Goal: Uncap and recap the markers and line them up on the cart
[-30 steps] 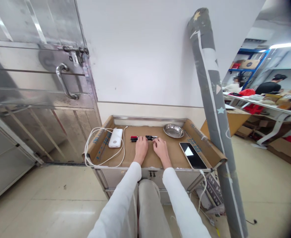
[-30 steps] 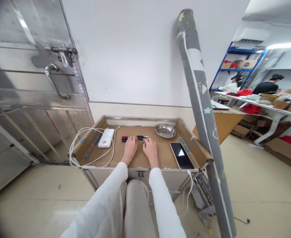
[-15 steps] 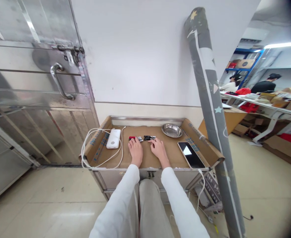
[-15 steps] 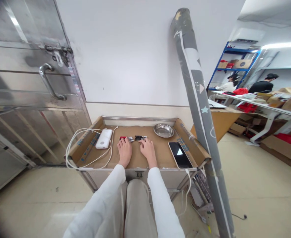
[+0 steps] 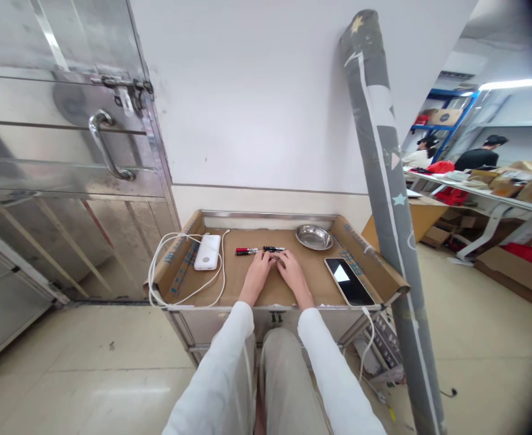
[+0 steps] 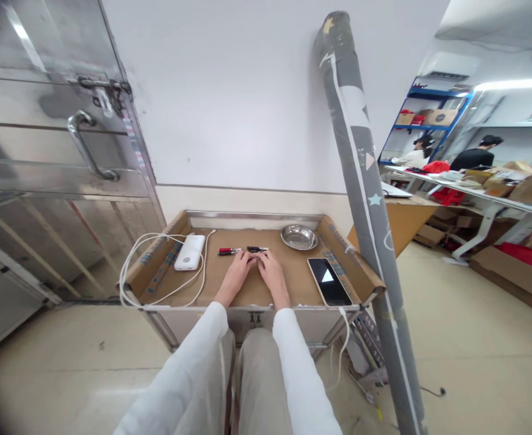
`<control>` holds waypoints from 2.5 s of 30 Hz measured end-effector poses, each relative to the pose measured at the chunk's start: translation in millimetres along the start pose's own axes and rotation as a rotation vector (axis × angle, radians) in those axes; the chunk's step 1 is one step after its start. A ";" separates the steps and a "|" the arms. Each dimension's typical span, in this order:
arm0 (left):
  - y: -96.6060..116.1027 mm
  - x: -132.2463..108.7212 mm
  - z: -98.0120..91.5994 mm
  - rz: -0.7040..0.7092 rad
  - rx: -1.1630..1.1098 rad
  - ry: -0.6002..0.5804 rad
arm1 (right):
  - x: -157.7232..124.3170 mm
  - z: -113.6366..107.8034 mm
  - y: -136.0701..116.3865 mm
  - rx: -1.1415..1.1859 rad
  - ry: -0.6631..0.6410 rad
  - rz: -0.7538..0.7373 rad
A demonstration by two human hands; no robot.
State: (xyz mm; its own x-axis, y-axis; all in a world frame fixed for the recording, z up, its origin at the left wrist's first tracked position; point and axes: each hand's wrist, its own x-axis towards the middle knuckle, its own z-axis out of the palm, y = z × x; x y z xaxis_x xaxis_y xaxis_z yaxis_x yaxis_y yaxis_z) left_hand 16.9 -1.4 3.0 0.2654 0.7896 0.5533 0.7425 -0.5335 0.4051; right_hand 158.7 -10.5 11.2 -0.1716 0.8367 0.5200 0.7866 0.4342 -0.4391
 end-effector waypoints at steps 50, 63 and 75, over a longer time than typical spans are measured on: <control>2.1 1.1 -17.7 -0.048 -0.388 0.400 | 0.6 7.5 9.5 0.298 0.101 0.065; 2.6 1.3 -19.6 -0.070 -0.406 0.432 | -0.9 6.0 9.3 0.376 0.049 0.092; 4.4 -0.1 -22.3 -0.074 -0.371 0.441 | -1.0 3.6 6.0 0.371 0.048 0.102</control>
State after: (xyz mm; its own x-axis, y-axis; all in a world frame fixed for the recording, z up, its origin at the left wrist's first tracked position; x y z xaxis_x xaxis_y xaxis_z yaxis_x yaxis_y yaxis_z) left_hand 6.4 -10.6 21.0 -0.1192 0.6703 0.7324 0.4633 -0.6149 0.6382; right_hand 161.5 -7.5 5.4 -0.0684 0.8690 0.4901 0.5286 0.4482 -0.7209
